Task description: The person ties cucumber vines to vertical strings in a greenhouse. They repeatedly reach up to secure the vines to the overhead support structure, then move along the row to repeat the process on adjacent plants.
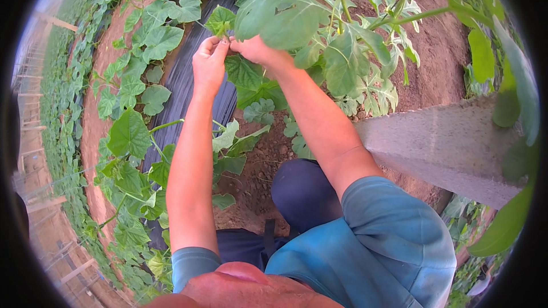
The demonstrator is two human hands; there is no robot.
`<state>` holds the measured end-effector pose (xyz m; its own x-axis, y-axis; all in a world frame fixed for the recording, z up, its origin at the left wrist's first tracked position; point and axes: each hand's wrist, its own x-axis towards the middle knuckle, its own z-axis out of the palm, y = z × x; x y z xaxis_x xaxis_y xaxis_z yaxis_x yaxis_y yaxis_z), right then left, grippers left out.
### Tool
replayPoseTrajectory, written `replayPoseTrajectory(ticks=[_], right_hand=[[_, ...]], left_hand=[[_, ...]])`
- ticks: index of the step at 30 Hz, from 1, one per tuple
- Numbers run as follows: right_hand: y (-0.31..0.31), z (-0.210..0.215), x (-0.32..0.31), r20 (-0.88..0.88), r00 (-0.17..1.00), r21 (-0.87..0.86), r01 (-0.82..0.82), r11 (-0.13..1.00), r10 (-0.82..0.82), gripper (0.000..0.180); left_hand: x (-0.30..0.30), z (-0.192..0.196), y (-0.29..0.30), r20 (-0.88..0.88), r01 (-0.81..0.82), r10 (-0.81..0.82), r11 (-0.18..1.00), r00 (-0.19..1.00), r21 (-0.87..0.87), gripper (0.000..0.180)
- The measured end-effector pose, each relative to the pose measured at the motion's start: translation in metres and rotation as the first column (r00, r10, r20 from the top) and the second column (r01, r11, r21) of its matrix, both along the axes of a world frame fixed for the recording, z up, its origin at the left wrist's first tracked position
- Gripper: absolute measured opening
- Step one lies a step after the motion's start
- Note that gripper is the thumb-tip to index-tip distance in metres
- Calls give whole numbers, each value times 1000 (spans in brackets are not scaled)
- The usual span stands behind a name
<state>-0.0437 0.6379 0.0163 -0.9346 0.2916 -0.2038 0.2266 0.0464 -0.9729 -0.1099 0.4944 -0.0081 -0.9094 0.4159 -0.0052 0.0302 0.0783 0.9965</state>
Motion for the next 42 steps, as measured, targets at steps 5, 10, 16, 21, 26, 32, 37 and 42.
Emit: replayPoseTrajectory(ticks=[5, 10, 16, 21, 26, 32, 37, 42], right_hand=[[11, -50, -17, -90, 991, 276, 118, 954, -97, 34], [3, -3, 18, -387, 922, 502, 227, 835, -17, 28], [8, -3, 16, -575, 817, 580, 370, 726, 43, 19], [11, -41, -17, -592, 806, 444, 347, 826, -21, 20], [12, -43, -25, -515, 855, 355, 147, 923, 62, 15], [5, -6, -24, -328, 928, 10, -185, 983, 178, 11], [10, -19, -35, -424, 856, 285, -184, 941, 296, 12], [16, -48, -43, -462, 862, 259, -95, 961, 209, 14]], left_hand=[[3, 12, 10, -20, 13, -14, 1000, 1000, -6, 25], [3, 8, -1, 41, -63, 63, 998, 997, -6, 20], [2, 13, 0, 65, -84, 88, 995, 994, -55, 19], [2, 20, 2, 91, -57, 65, 994, 994, -89, 18], [-2, 17, -6, 99, 22, -12, 995, 995, -99, 23], [-4, 19, -14, 89, 24, -19, 998, 996, -51, 35], [-7, 10, -18, 43, 13, -8, 992, 999, -124, 35], [2, 22, -8, 105, -50, 64, 991, 992, -125, 30]])
